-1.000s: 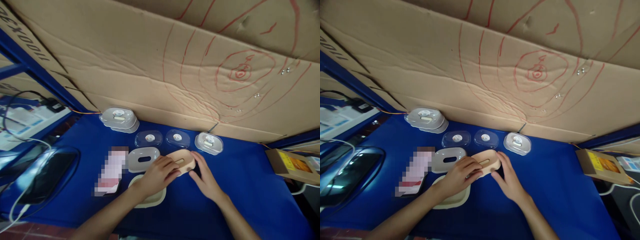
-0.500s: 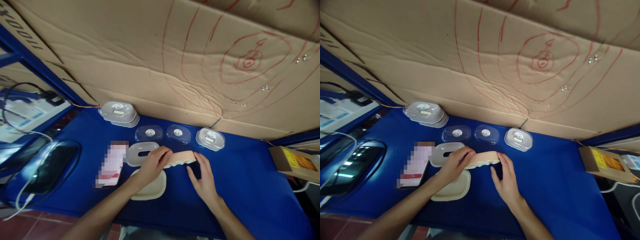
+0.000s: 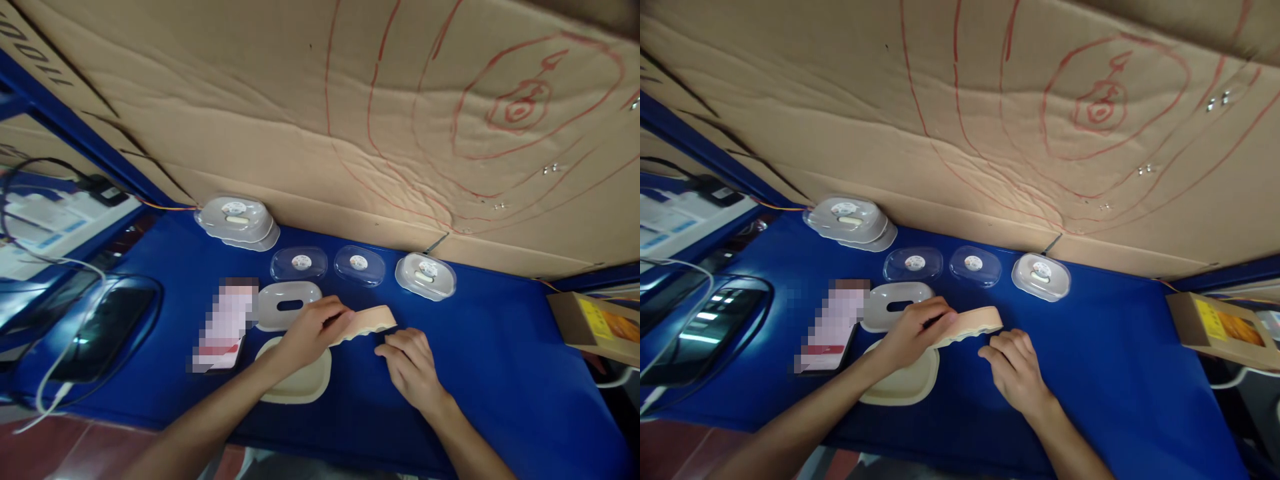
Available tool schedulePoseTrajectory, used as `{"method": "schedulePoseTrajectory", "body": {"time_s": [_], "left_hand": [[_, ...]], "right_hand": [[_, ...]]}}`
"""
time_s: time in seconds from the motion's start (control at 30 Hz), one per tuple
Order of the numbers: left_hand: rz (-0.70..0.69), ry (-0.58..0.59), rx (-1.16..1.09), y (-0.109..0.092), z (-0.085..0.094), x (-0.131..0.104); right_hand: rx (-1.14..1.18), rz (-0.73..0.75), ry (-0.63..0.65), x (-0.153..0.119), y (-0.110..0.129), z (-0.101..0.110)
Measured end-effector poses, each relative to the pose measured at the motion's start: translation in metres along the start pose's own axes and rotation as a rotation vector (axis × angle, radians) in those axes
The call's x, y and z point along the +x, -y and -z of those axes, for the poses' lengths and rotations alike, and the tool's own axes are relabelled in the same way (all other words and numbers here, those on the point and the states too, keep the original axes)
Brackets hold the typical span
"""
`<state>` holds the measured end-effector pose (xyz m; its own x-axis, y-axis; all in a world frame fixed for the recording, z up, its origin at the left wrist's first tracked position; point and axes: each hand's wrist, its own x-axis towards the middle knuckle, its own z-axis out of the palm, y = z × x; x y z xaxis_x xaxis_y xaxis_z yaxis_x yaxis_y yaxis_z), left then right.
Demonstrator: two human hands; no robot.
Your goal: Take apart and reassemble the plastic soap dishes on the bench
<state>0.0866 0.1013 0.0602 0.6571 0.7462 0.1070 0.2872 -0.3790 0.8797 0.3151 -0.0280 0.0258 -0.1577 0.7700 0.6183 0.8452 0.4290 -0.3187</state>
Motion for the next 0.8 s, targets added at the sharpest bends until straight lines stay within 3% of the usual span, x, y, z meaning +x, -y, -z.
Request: {"method": "schedulePoseTrajectory", "body": {"time_s": [0.27,0.47,0.6,0.7,0.8], "left_hand": [[-0.076,0.051,0.045,-0.013,-0.007,-0.004],[-0.098,-0.033,0.169,-0.008,-0.004,0.000],[-0.159,-0.087,0.301,-0.003,0.004,0.006],[-0.285,-0.036,0.432,-0.001,0.006,0.009],[-0.416,0.036,0.566,0.002,0.001,0.011]], "right_hand": [[-0.122,0.038,0.065,0.013,0.015,0.003],[-0.154,0.096,0.081,0.013,0.026,0.009],[-0.120,0.244,0.264,0.005,0.028,0.006],[-0.124,0.306,0.387,-0.008,0.026,0.004],[-0.114,0.269,0.441,-0.027,0.024,0.009]]}}
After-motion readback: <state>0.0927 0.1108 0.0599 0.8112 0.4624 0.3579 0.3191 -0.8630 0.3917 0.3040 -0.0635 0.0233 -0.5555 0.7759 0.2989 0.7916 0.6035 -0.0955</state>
